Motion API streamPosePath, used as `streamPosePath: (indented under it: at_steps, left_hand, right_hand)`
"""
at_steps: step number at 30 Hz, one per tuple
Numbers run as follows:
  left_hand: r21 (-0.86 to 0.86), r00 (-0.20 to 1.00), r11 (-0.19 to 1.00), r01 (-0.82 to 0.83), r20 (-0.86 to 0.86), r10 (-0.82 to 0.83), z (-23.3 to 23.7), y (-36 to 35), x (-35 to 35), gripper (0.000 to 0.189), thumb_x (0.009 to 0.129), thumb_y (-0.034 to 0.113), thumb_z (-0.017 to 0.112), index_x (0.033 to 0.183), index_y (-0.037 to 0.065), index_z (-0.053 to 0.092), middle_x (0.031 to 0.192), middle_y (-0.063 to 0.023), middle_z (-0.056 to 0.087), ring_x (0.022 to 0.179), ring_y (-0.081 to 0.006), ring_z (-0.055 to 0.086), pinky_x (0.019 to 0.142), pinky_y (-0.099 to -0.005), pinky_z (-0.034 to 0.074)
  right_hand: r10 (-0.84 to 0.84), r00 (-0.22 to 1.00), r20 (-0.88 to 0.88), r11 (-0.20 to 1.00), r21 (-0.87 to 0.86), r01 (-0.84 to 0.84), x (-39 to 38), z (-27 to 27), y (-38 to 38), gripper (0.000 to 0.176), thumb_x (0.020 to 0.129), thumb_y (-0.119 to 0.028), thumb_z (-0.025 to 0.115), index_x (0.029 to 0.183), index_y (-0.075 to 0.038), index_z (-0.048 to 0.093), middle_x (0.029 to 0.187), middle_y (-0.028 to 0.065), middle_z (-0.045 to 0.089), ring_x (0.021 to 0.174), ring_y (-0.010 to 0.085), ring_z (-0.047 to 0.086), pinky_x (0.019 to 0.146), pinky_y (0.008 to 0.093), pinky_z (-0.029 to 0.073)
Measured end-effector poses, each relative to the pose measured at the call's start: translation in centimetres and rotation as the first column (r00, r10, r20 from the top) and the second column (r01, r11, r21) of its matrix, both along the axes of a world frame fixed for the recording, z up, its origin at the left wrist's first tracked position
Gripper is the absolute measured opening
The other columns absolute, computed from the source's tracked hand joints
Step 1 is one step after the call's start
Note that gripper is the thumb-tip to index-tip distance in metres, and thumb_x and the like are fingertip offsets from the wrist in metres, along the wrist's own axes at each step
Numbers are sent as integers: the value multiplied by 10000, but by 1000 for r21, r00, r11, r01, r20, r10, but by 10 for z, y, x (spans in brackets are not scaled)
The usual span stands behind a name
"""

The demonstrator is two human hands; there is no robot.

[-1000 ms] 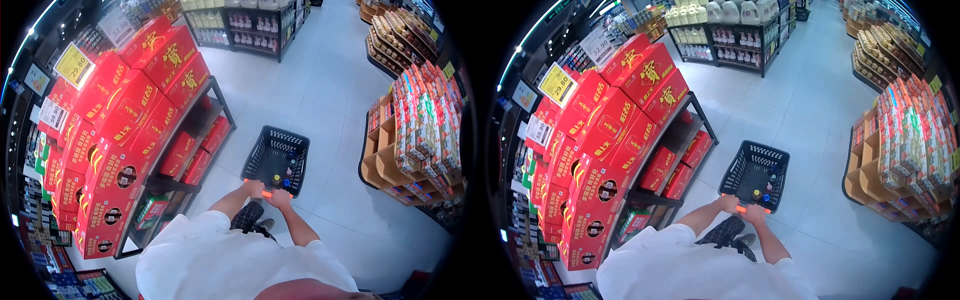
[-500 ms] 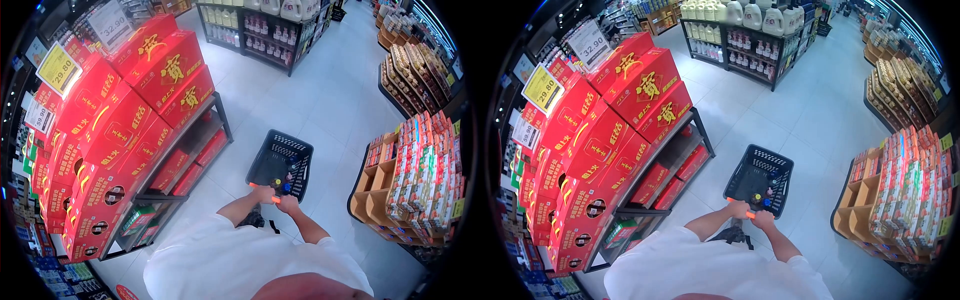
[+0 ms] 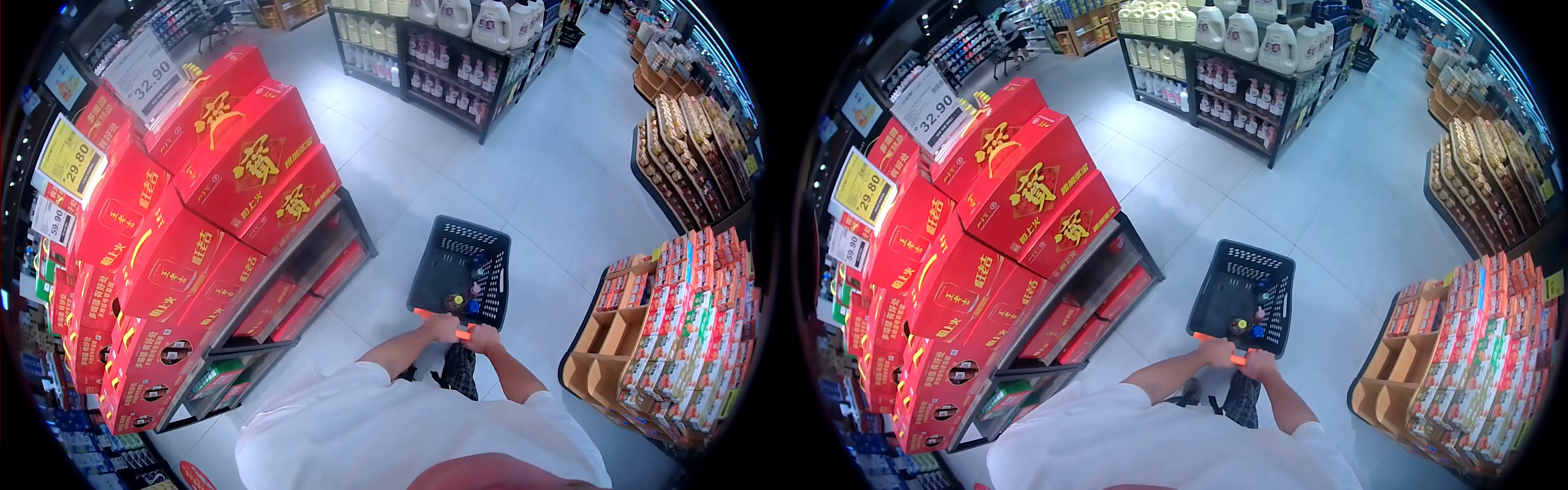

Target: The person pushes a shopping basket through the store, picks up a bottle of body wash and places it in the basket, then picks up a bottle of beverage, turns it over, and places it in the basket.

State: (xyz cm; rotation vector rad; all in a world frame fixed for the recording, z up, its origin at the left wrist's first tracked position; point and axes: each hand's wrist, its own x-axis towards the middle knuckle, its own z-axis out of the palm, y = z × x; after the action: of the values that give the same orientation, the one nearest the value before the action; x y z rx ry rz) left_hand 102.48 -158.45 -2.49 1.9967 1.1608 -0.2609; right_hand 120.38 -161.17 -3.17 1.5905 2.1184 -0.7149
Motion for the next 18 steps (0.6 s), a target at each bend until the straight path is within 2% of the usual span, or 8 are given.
streamPosePath:
  at_steps: [4,8,11,12,18]
  left_hand:
    - [69,997,995,-74,24,73,-11,42,17,371,724,348,667,945,52,705,969,-195,683,931,-353,665,808,-463,537]
    - [38,993,993,-109,-33,110,-19,89,31,376,714,373,670,943,77,710,983,-186,683,906,-354,666,802,-461,537]
    - [55,986,986,-158,-36,160,-27,121,41,387,714,390,659,931,74,705,974,-180,669,970,-343,630,836,-442,511]
    - [-4,986,987,-159,-49,158,-18,135,42,390,716,389,651,928,66,705,981,-176,672,979,-341,623,848,-435,504]
    - [91,982,979,-185,-33,188,-34,201,52,362,712,369,647,882,55,709,925,-186,679,938,-350,634,820,-440,512]
  right_hand:
    - [47,999,-19,998,45,-46,19,-7,53,458,777,-546,599,888,-115,704,873,151,702,811,333,683,731,442,550]
    - [114,992,-50,993,25,-113,34,-4,111,475,772,-567,588,850,-121,732,863,140,704,805,323,686,727,436,552]
    - [189,978,-82,981,58,-185,47,-13,151,467,769,-547,591,859,-111,735,860,131,709,818,312,689,720,427,553]
    - [170,982,-81,985,27,-168,47,-9,166,443,773,-513,593,873,-106,737,862,123,714,834,304,690,728,417,552]
    - [232,965,-119,973,50,-227,57,2,243,408,788,-467,582,877,-101,739,871,126,715,845,304,691,745,417,546]
